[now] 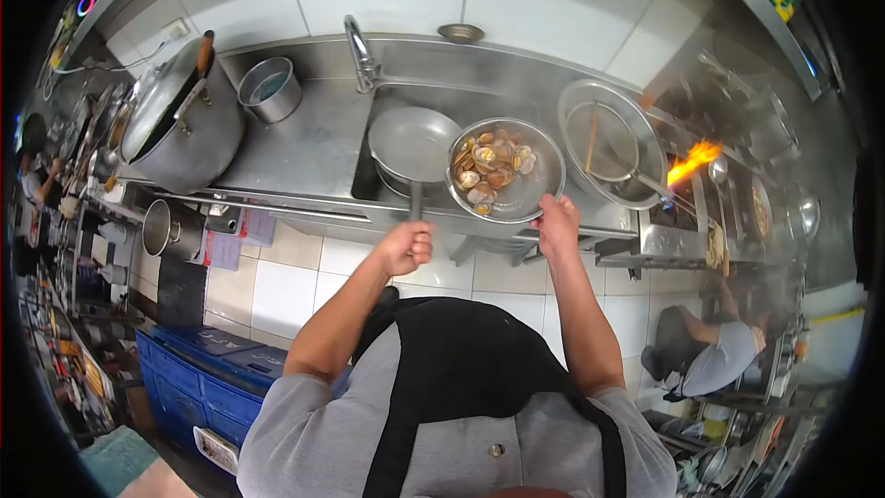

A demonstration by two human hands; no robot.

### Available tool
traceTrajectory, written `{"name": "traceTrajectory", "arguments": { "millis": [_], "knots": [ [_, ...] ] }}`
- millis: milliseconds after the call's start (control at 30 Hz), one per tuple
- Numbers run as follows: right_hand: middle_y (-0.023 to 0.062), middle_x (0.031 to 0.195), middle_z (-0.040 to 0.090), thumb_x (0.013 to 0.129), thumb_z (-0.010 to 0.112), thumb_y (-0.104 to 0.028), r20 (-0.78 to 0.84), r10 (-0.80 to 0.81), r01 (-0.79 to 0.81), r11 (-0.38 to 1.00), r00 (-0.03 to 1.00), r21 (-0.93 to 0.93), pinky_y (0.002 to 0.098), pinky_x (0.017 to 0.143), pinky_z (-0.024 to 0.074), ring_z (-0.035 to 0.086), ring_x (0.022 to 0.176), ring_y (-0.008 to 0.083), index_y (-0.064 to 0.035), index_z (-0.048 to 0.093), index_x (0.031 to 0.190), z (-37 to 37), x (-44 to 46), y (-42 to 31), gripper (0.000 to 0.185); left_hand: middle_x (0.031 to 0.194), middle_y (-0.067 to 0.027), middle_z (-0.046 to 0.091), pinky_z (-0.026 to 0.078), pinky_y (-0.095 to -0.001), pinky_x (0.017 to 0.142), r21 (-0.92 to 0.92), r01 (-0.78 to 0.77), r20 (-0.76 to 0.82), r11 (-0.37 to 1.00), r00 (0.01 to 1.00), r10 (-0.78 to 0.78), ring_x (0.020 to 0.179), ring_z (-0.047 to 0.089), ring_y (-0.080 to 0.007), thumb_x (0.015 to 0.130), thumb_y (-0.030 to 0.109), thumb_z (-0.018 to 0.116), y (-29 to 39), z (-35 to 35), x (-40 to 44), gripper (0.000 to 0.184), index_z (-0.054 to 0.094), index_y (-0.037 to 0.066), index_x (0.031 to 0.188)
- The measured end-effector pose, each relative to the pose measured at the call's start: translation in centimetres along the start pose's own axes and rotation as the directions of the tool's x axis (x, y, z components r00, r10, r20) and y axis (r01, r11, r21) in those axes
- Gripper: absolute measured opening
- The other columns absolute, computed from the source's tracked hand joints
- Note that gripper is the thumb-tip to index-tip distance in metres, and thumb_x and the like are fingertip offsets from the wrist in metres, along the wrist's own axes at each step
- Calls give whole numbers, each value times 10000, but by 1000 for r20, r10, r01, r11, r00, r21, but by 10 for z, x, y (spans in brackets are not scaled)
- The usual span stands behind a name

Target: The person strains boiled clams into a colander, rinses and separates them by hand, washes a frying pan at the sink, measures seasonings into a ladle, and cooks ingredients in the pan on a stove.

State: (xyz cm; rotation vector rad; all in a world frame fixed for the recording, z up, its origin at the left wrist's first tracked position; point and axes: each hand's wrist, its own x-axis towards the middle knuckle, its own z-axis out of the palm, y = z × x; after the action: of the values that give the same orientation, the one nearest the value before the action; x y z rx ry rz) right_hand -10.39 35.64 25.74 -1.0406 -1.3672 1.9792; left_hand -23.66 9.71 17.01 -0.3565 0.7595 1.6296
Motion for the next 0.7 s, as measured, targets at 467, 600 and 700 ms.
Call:
{"name": "traceTrajectory", "arguments": {
  "millis": [467,600,700],
  "knots": [
    [37,669,549,862,610,-91,-46,5,-8,997,999,-77,274,401,452,536,529,120,-50,507,703,210,47,65,193,960,-179,707,520,-393,834,901,-334,412,-276,463,785,914,684,-291,872,138,603,328,-34,42,256,642,-16,1073],
    [40,633,532,848,619,-101,-99,-63,53,993,993,-103,280,410,463,526,496,124,-47,498,691,223,33,81,205,1003,-218,690,513,-426,849,882,-286,471,-374,502,725,967,665,-366,887,134,563,388,-4,95,266,637,7,1108],
    [46,605,526,836,620,-96,-154,-55,40,994,987,-104,292,405,453,524,477,133,-45,483,666,229,25,82,224,1006,-240,677,498,-453,875,831,-258,546,-493,549,633,984,639,-413,892,126,522,396,-14,127,283,644,23,1125]
  ]
}}
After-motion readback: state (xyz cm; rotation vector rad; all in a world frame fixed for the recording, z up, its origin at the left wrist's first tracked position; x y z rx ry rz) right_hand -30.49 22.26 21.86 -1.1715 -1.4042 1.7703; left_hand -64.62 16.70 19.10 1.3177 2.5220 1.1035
